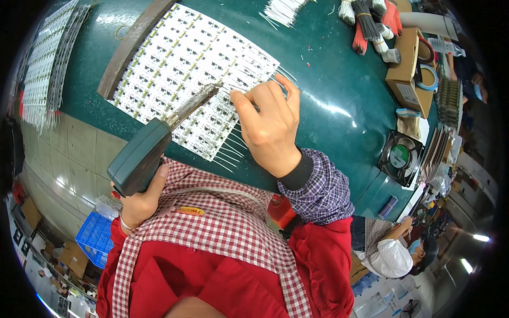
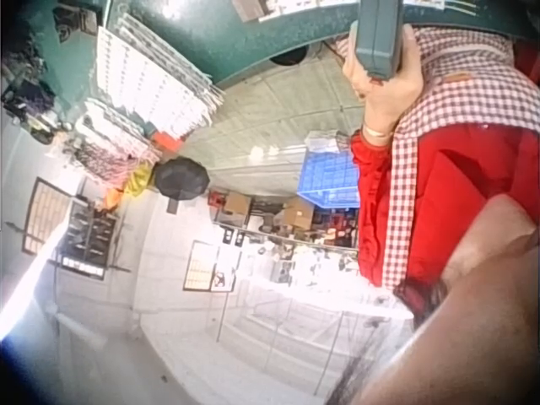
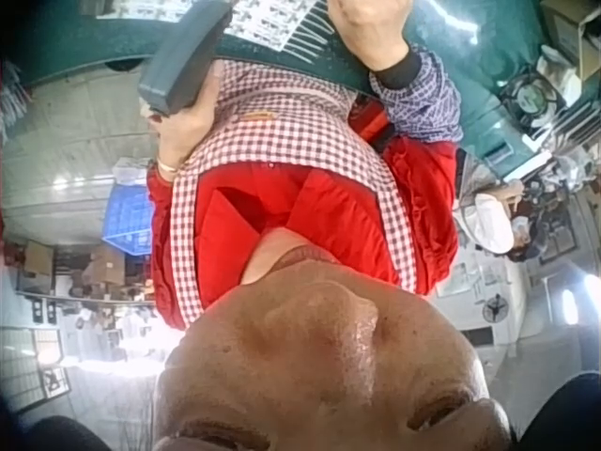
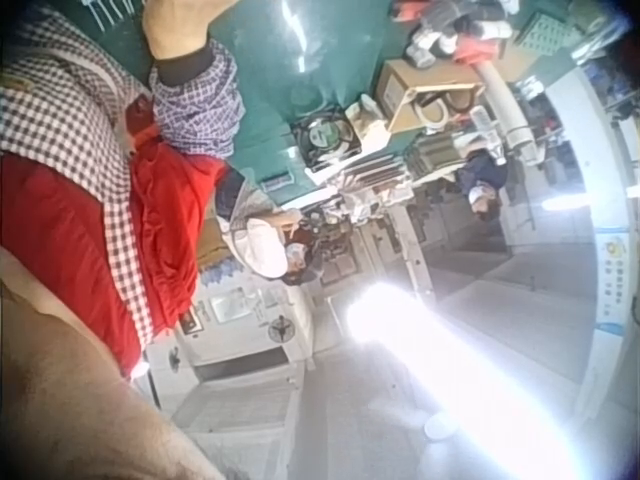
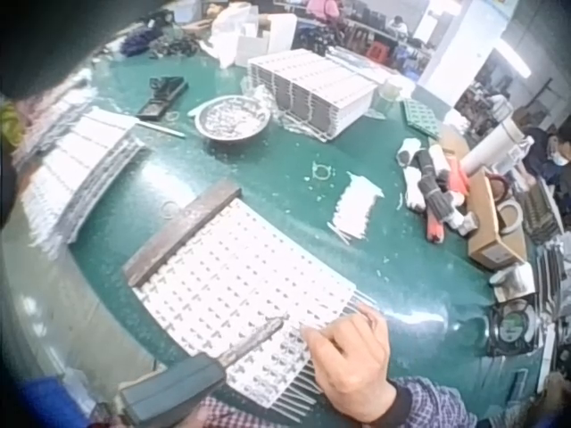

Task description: The person solders electrical components onto a circuit board by positioning wire pieces by hand and bonding them with a soldering iron.

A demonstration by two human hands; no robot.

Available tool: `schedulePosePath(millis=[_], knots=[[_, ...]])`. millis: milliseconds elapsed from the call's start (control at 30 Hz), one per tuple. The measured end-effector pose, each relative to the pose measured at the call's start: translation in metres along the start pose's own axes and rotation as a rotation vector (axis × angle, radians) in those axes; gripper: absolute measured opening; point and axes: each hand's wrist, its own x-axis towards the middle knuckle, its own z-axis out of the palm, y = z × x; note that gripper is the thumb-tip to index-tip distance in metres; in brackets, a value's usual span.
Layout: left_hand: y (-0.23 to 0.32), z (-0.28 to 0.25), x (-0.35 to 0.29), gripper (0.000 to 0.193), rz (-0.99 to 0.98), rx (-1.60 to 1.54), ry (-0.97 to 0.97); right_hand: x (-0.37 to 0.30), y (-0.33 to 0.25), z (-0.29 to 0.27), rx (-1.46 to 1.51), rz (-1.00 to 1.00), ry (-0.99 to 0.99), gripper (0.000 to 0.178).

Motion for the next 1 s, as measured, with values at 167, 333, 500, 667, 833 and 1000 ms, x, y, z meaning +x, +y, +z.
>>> schedulePosePath(millis=[167,333,500,667,833,1000], knots=[[0.002,0.0,0.002,0.017,-0.046,-0.052,-0.012,-0.001,0.0,0.0,-0.013,0.001,-0.009,0.023],[0.005,-0.002,0.004,0.016,-0.029,-0.008,-0.021,-0.001,0.0,0.0,-0.019,0.007,-0.009,0.022],[-0.003,-0.001,-0.003,0.013,0.112,0.093,-0.023,0.0,-0.001,0.001,-0.018,0.009,-0.006,0.022],[-0.004,-0.001,-0.007,0.013,0.071,0.091,-0.012,-0.001,0.0,0.001,-0.026,0.01,-0.005,0.022],[-0.001,0.0,-0.004,0.015,0.129,0.129,0.01,-0.001,-0.002,-0.001,-0.03,0.023,-0.016,0.023],[-0.004,-0.003,-0.008,0.017,0.13,0.135,0.016,-0.003,-0.007,-0.003,-0.079,-0.05,0.142,0.027]])
